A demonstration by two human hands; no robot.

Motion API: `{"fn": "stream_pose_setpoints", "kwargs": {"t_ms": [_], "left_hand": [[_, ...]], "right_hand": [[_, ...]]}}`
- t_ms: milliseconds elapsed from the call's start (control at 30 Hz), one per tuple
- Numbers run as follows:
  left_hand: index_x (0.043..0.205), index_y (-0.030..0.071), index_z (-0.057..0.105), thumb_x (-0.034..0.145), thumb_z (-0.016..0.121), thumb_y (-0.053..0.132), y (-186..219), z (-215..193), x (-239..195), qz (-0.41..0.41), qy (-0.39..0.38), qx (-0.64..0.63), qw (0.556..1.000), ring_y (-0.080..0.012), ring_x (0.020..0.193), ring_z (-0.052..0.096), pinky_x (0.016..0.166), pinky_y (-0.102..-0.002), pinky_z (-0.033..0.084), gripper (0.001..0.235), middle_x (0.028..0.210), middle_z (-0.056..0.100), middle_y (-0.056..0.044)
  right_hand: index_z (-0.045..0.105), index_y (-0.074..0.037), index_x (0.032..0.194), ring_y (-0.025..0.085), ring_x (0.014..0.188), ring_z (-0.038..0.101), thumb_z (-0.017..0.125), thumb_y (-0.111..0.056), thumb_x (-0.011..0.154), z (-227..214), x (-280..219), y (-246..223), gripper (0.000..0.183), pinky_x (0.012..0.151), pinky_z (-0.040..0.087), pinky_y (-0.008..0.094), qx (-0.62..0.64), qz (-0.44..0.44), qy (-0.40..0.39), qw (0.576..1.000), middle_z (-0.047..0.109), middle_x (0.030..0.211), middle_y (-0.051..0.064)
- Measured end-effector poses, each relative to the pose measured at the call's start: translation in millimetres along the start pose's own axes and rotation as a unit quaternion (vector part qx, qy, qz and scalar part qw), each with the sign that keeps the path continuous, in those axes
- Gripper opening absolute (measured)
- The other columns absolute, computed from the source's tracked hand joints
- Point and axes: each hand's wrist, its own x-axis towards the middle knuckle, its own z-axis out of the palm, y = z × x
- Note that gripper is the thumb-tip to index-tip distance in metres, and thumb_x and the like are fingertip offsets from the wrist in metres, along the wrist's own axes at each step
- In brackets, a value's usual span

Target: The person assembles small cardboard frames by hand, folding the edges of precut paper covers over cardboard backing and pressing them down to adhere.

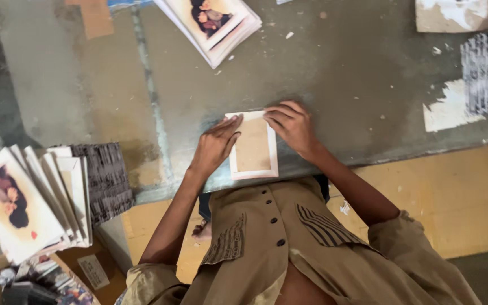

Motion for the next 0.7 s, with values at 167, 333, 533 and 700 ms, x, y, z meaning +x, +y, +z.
{"fn": "stream_pose_setpoints", "kwargs": {"t_ms": [167,333,533,700], "left_hand": [[0.116,0.010,0.077,0.093,0.072,0.023,8,-16,15,-0.036,-0.009,-0.033,0.999,-0.0307,0.105,0.072,0.097,-0.042,0.054,0.027,0.121,0.076,-0.010],[0.096,0.001,0.075,0.093,0.071,0.020,2,-55,70,-0.057,0.059,-0.136,0.987,-0.0307,0.102,0.074,0.096,-0.042,0.055,0.019,0.117,0.078,-0.013],[0.127,0.032,0.072,0.100,0.059,0.050,8,-13,129,-0.203,-0.023,0.308,0.929,-0.0477,0.151,0.024,0.124,-0.056,0.017,0.035,0.158,0.029,-0.033],[0.158,0.004,0.044,0.111,0.044,0.047,9,23,117,0.048,0.015,0.237,0.970,-0.0383,0.161,0.004,0.130,-0.057,0.004,0.063,0.173,0.019,-0.020]], "right_hand": [[0.037,0.004,0.151,0.035,0.144,0.040,0.062,-0.047,0.096,-6,2,-21,0.080,0.119,0.032,0.049,-0.012,-0.100,-0.124,0.987,0.044,0.155,0.022],[0.039,-0.003,0.157,0.031,0.148,0.043,0.061,-0.041,0.102,-1,-21,-38,0.071,0.125,0.033,0.046,-0.030,-0.056,-0.140,0.988,0.048,0.157,0.017],[0.052,-0.009,0.149,0.034,0.139,0.054,0.070,-0.040,0.096,4,-25,-37,0.064,0.119,0.040,0.045,0.012,0.005,-0.107,0.994,0.058,0.148,0.014],[0.053,-0.007,0.145,0.036,0.126,0.060,0.074,-0.050,0.089,5,-23,-37,0.074,0.110,0.046,0.045,0.088,0.111,-0.094,0.985,0.060,0.141,0.018]]}}
